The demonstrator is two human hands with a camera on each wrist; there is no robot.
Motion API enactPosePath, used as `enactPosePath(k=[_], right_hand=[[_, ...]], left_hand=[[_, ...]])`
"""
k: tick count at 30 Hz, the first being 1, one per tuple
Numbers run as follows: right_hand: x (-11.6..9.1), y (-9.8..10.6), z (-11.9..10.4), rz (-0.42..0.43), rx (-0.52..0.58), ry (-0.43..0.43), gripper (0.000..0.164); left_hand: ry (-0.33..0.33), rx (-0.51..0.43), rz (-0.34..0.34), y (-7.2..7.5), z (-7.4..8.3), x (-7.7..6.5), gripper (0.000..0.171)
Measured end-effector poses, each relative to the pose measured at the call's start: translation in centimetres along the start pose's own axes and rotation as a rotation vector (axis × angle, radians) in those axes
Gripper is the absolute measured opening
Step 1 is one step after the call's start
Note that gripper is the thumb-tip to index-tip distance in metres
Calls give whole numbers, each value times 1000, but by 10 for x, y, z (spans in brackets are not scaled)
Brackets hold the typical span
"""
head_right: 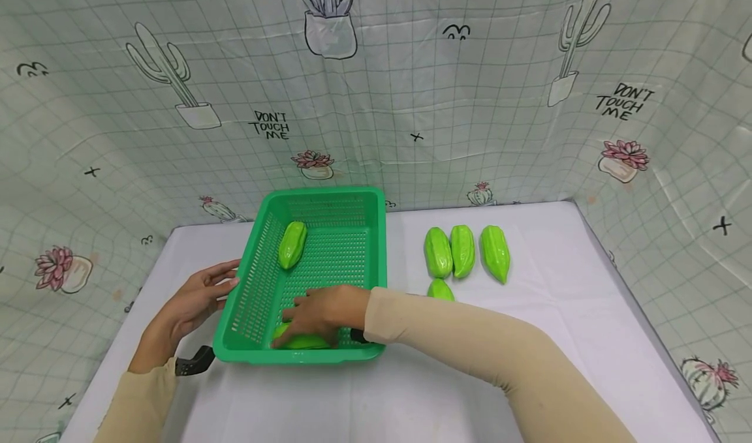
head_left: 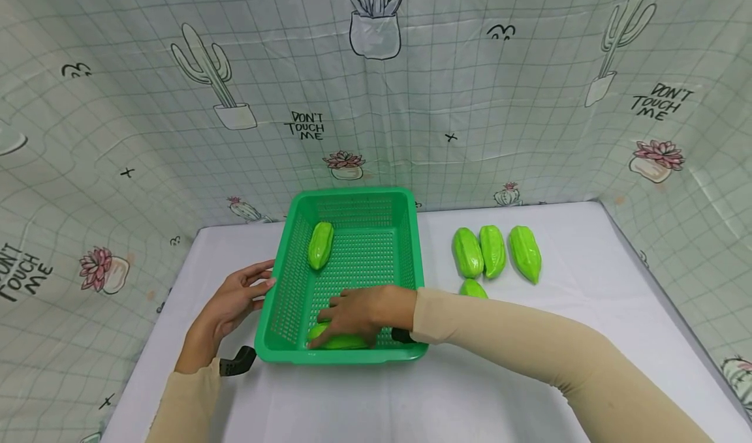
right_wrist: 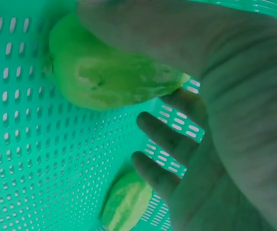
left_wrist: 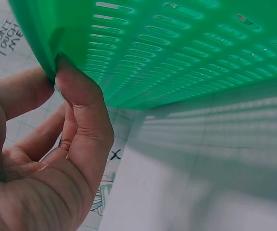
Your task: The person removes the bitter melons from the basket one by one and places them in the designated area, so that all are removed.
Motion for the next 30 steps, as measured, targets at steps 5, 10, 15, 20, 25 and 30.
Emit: enactPosePath(k=[5, 10, 15, 20, 25, 30], right_hand=[[-3, -1, 1, -6, 1, -32, 106], [-4, 0, 2, 1, 5, -38, 108], [-8, 5, 3, 28, 15, -50, 109], [-18, 15, 9, 67, 50, -89, 110], [-35, 23, 17, 124, 104, -140, 111], [-57, 27, 26, 190, 170, -181, 111]], left_hand=[[-4, -6, 3, -1, 0, 1, 58], [1, -6, 3, -1, 1, 1, 58], [2, -6, 2, 0, 0, 0, 58], [-3, -5, 1, 0, -2, 0, 59], [-8, -1, 1, 0, -2, 0, 59], [-9, 0, 1, -1, -1, 0, 59]])
Point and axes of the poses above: each hand's wrist, its own x-axis towards the middle knuckle, its own y-axis out of the back of the hand, z = x × y, the point moved 5 cm from there along x, towards the middle knuckle, and after that the axes turned 9 degrees about x, right-handed, at the moved point
